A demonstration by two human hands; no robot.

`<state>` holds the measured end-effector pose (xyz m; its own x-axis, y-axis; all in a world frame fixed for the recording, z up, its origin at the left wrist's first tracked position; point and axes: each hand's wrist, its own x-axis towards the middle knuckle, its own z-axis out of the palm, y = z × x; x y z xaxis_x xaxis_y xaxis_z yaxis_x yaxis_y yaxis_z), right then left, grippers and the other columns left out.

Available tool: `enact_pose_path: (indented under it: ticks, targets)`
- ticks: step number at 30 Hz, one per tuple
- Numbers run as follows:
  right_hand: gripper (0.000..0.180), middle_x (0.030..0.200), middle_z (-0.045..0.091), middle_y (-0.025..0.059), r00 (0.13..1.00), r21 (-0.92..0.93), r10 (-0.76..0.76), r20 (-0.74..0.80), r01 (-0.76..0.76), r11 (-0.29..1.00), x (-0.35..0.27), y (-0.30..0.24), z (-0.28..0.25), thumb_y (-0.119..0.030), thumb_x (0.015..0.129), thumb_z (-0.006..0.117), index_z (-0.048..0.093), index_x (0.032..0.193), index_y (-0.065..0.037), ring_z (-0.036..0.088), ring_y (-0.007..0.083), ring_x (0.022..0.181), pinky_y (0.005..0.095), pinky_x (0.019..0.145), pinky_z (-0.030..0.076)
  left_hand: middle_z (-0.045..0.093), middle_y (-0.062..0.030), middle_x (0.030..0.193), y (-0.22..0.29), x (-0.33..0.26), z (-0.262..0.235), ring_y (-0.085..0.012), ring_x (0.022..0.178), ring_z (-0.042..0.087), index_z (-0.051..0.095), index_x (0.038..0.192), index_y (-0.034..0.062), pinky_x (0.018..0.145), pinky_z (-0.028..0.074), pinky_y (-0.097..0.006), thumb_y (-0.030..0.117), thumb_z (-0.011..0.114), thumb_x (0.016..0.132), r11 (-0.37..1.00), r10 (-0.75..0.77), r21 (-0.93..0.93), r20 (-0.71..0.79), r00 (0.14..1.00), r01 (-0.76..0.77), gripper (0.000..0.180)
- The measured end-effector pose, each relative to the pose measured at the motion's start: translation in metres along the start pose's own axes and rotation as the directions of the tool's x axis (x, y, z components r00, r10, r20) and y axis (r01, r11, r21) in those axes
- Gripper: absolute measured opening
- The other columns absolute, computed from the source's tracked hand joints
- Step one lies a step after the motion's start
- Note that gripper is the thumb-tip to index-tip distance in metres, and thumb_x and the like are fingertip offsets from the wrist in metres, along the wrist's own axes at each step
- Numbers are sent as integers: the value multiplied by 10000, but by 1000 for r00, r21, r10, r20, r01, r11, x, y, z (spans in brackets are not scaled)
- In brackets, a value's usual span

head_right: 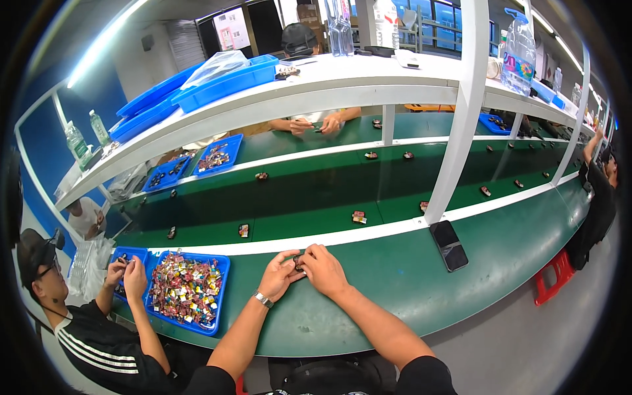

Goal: The worker is assembling small electronic or mechanical components by fitting them together at a factory workbench.

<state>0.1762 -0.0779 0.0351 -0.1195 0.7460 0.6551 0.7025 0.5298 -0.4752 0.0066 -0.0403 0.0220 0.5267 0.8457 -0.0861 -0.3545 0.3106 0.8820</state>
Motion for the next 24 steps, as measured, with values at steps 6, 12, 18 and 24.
enact_pose_path:
  ticks: [6, 12, 18, 24]
  targets:
    - [198, 889, 563, 38, 998, -102, -56, -36, 52, 993, 0, -4, -1, -76, 731, 743, 669, 914, -92, 579, 232, 851, 351, 683, 504, 638, -121, 1172, -4, 2, -2, -218, 1068, 634, 451, 1278, 28, 953, 520, -401, 24, 444, 983, 998, 14, 56, -30, 999, -13, 295]
    - [205, 891, 565, 35, 992, -232, -110, -67, 92, 968, -1, -1, 2, -90, 720, 740, 658, 909, -86, 583, 226, 852, 348, 687, 509, 638, -128, 1168, -8, 4, -2, -212, 1053, 639, 450, 1266, 24, 945, 531, -399, -13, 419, 978, 998, 43, 52, -32, 999, -42, 292]
    - [142, 885, 548, 63, 997, -88, 74, 11, -73, 993, 1, -4, -2, -102, 758, 686, 573, 834, -63, 567, 249, 877, 370, 764, 504, 612, -121, 1179, -6, 1, 1, -186, 1058, 630, 467, 1270, 20, 947, 548, -356, -9, 413, 992, 992, 33, 126, -38, 999, -28, 285]
    - [187, 872, 547, 41, 985, 47, -29, 169, 21, 999, 4, 9, -19, -79, 736, 718, 578, 860, -75, 562, 246, 870, 362, 782, 497, 618, -130, 1172, -6, 2, -1, -198, 1076, 627, 457, 1281, 2, 951, 549, -362, -1, 410, 996, 995, 24, 96, 16, 1000, -25, 289]
